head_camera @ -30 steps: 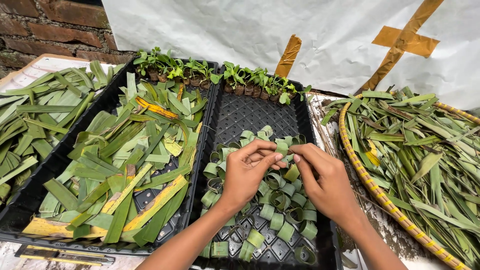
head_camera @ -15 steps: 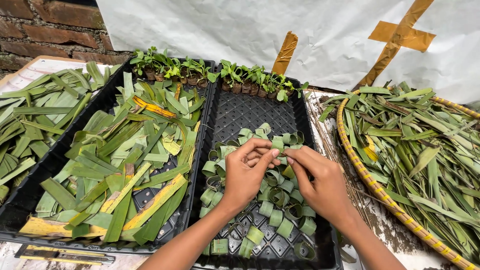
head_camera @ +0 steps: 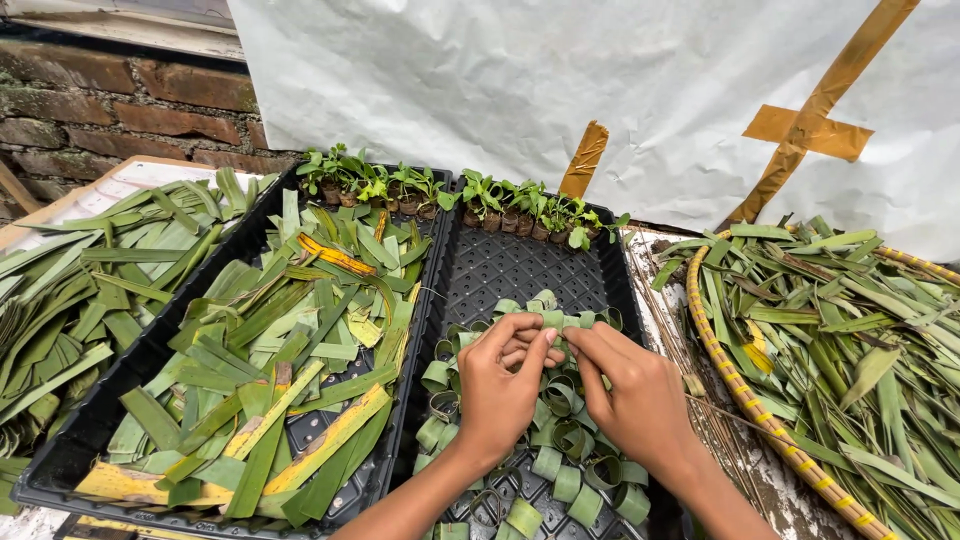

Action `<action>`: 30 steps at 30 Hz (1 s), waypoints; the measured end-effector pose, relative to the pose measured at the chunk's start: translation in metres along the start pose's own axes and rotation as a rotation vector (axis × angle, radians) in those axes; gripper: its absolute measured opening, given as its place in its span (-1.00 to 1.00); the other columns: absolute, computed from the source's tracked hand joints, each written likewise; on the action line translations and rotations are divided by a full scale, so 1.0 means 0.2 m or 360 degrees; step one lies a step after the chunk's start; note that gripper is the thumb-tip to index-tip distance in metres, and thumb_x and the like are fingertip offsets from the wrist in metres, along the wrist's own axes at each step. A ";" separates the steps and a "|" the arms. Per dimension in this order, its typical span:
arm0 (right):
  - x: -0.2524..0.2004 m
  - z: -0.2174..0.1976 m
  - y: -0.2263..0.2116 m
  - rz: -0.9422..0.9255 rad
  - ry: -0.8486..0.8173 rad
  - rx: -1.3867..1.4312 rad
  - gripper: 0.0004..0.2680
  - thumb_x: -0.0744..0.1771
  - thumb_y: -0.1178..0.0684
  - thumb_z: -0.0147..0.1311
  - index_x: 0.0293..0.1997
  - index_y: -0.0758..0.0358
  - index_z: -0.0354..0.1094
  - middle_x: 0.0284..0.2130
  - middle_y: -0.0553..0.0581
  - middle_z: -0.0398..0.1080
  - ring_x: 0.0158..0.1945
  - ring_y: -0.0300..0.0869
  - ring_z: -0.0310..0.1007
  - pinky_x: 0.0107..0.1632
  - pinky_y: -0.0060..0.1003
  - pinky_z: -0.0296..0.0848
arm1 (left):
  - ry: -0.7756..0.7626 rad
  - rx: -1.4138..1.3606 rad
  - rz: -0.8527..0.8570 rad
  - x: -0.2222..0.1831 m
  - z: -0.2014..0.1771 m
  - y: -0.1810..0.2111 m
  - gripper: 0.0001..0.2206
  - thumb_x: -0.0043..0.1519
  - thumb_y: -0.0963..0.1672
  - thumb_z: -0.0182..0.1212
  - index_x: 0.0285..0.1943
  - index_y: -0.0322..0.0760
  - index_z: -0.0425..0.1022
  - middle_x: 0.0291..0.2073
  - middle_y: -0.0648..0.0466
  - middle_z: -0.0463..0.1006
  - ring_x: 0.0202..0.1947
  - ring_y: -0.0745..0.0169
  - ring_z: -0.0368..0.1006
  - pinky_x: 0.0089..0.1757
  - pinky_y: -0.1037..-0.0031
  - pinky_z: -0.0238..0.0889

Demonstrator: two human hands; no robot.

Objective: A person is seen folding long, thin green leaves into small cylindrical pots, which are then placed into a seedling tray.

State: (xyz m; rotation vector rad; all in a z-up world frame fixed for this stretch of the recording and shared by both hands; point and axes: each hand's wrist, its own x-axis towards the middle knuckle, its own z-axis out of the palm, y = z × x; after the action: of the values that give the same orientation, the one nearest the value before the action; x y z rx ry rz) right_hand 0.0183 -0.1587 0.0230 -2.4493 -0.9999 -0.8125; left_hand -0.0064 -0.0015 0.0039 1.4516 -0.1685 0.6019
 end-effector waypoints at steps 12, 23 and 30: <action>0.03 0.02 -0.05 0.0193 -0.0216 -0.0092 -0.87 0.36 0.25 -0.08 -0.20 0.10 0.37 -0.47 -0.03 0.45 -0.59 -0.20 0.39 -0.64 -0.26 0.33 | -0.0037 0.0361 0.0528 -0.02 -0.01 -0.02 -0.95 0.35 -0.24 0.10 -0.18 -0.36 0.43 -0.35 0.01 0.52 -0.40 0.26 0.60 -0.35 0.55 0.44; 0.00 -0.03 -0.08 0.0408 -0.0307 0.0118 -0.84 0.36 0.17 -0.03 -0.46 0.10 0.29 -0.68 0.02 0.29 -0.61 -0.11 0.31 -0.52 -0.21 0.27 | -0.0166 0.0522 0.0733 -0.06 -0.01 -0.06 -0.89 0.29 -0.32 0.09 -0.26 -0.37 0.45 -0.48 0.02 0.48 -0.47 0.17 0.46 -0.43 0.45 0.37; 0.13 -0.19 -0.14 0.0672 -0.0535 0.0394 -0.89 0.36 0.13 0.03 -0.33 0.19 0.47 -0.68 0.14 0.24 -0.53 -0.03 0.30 -0.36 -0.12 0.37 | -0.0209 0.0539 0.0596 -0.01 -0.01 0.00 -0.94 0.28 -0.31 0.14 -0.22 -0.40 0.45 -0.52 -0.08 0.49 -0.46 -0.03 0.57 -0.44 0.35 0.50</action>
State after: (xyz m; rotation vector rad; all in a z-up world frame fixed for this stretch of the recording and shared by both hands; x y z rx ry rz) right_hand -0.0013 -0.1459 0.0719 -2.4884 -0.6008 -0.1338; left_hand -0.0082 -0.0002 0.0038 1.8058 -0.4671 0.8693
